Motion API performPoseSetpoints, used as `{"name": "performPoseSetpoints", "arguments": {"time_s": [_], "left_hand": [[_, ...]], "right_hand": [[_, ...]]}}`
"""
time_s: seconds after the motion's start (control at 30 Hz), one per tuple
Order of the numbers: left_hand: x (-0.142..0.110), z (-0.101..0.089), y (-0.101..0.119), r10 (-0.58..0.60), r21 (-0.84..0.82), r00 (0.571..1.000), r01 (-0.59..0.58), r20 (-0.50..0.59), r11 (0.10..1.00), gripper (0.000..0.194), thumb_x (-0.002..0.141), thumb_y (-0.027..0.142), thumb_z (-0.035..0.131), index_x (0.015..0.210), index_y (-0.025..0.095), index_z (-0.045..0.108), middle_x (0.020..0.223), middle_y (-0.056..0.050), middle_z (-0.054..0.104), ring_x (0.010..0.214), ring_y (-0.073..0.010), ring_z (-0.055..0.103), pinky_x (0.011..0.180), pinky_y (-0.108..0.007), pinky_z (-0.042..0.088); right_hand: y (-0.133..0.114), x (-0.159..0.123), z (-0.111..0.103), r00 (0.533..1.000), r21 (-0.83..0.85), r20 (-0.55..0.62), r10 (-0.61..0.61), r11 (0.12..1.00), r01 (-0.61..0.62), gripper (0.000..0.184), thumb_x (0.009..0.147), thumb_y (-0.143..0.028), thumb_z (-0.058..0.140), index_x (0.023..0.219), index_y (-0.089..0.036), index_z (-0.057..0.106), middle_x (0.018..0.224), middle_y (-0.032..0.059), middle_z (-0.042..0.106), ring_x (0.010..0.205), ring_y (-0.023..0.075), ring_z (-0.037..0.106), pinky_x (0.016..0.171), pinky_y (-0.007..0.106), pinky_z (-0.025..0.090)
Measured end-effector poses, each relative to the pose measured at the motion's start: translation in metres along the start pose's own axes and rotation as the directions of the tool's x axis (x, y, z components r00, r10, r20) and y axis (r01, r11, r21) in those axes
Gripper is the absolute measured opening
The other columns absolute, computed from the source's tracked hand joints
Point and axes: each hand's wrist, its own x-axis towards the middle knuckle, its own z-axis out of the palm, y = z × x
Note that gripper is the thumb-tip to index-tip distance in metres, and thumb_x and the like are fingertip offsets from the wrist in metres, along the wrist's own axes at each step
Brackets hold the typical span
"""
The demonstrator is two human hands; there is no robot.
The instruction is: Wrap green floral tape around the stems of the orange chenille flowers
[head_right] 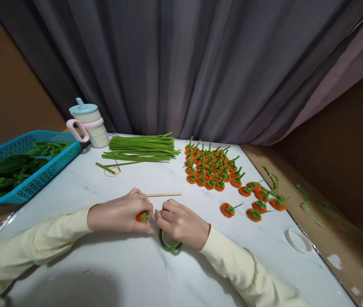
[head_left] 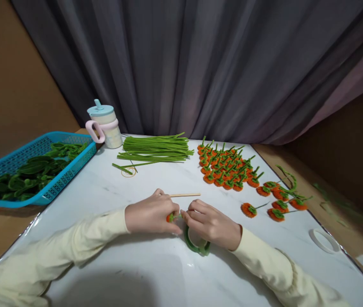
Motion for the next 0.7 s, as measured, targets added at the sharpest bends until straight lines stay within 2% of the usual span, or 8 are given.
{"name": "performPoseSetpoints", "arguments": {"time_s": [0.07, 0.13, 0.2, 0.27, 0.37, 0.53, 0.63, 0.7], "left_hand": [[-0.007, 0.008, 0.008, 0.079, 0.178, 0.987, -0.054, -0.137, 0.983, 0.017, 0.077, 0.021, 0.062, 0.062, 0.017, 0.054, 0.069, -0.006, 0.06, 0.088, -0.0268, 0.054, 0.083, -0.039, 0.035], [-0.011, 0.013, 0.013, 0.157, 0.265, 0.968, -0.103, -0.194, 0.959, 0.019, 0.083, 0.011, 0.049, 0.065, 0.017, 0.053, 0.071, -0.009, 0.061, 0.103, -0.0299, 0.049, 0.088, -0.042, 0.032], [-0.013, 0.014, 0.014, 0.213, 0.311, 0.958, -0.146, -0.194, 0.939, 0.024, 0.082, 0.006, 0.044, 0.063, 0.018, 0.052, 0.069, -0.011, 0.061, 0.111, -0.0317, 0.044, 0.089, -0.045, 0.029], [-0.013, 0.013, 0.013, 0.241, 0.339, 0.958, -0.178, -0.153, 0.924, 0.026, 0.08, 0.005, 0.045, 0.059, 0.018, 0.051, 0.065, -0.01, 0.061, 0.114, -0.0326, 0.043, 0.089, -0.046, 0.026], [-0.012, 0.011, 0.008, 0.257, 0.283, 0.962, -0.222, -0.093, 0.933, 0.029, 0.075, 0.003, 0.048, 0.05, 0.018, 0.045, 0.057, -0.007, 0.059, 0.11, -0.0302, 0.046, 0.086, -0.043, 0.025], [-0.006, 0.004, 0.004, 0.223, 0.021, 0.974, -0.222, -0.051, 0.975, 0.035, 0.071, 0.005, 0.051, 0.04, 0.015, 0.038, 0.047, -0.002, 0.054, 0.097, -0.0254, 0.053, 0.082, -0.038, 0.025], [0.0, -0.004, 0.0, 0.163, -0.18, 0.976, -0.136, 0.144, 0.974, 0.035, 0.074, 0.011, 0.052, 0.04, 0.016, 0.046, 0.046, -0.001, 0.055, 0.084, -0.0217, 0.058, 0.079, -0.033, 0.03], [0.003, -0.008, -0.003, 0.115, -0.322, 0.944, -0.009, 0.311, 0.947, 0.033, 0.077, 0.018, 0.051, 0.044, 0.017, 0.055, 0.051, -0.001, 0.058, 0.068, -0.0183, 0.058, 0.07, -0.029, 0.035]], "right_hand": [[-0.001, 0.0, -0.002, 0.994, 0.15, 0.038, 0.106, 0.982, -0.111, 0.029, 0.094, -0.009, 0.032, 0.081, -0.01, 0.057, 0.065, 0.0066, 0.053, 0.068, 0.0176, 0.045, 0.062, 0.029, 0.043], [-0.001, 0.0, -0.004, 0.974, 0.265, 0.092, 0.205, 0.938, -0.222, 0.025, 0.094, -0.011, 0.035, 0.08, -0.012, 0.056, 0.067, 0.0057, 0.052, 0.068, 0.0166, 0.045, 0.061, 0.026, 0.044], [-0.001, 0.0, -0.006, 0.955, 0.323, 0.125, 0.268, 0.899, -0.294, 0.02, 0.093, -0.01, 0.038, 0.085, -0.012, 0.056, 0.07, 0.0053, 0.052, 0.07, 0.0158, 0.047, 0.061, 0.024, 0.044], [-0.002, 0.001, -0.007, 0.955, 0.321, 0.133, 0.266, 0.9, -0.295, 0.017, 0.092, -0.009, 0.04, 0.09, -0.012, 0.057, 0.073, 0.0057, 0.052, 0.071, 0.0155, 0.049, 0.062, 0.023, 0.045], [-0.004, 0.003, -0.007, 0.982, 0.224, 0.097, 0.161, 0.958, -0.179, 0.021, 0.091, -0.006, 0.037, 0.089, -0.01, 0.058, 0.07, 0.0063, 0.053, 0.07, 0.0168, 0.047, 0.063, 0.026, 0.045], [-0.011, 0.008, -0.008, 0.999, -0.018, -0.001, -0.037, 0.999, 0.037, 0.027, 0.091, -0.003, 0.035, 0.08, -0.007, 0.06, 0.06, 0.0056, 0.052, 0.064, 0.0177, 0.046, 0.062, 0.03, 0.043], [-0.014, 0.01, -0.01, 0.985, -0.129, -0.037, -0.168, 0.978, 0.162, 0.027, 0.091, -0.004, 0.035, 0.086, -0.001, 0.062, 0.062, 0.0081, 0.055, 0.063, 0.0186, 0.048, 0.061, 0.032, 0.044], [-0.014, 0.01, -0.009, 0.97, -0.156, -0.053, -0.236, 0.962, 0.226, 0.029, 0.091, -0.003, 0.034, 0.089, 0.001, 0.062, 0.063, 0.0099, 0.057, 0.064, 0.0194, 0.05, 0.063, 0.033, 0.045]]}}
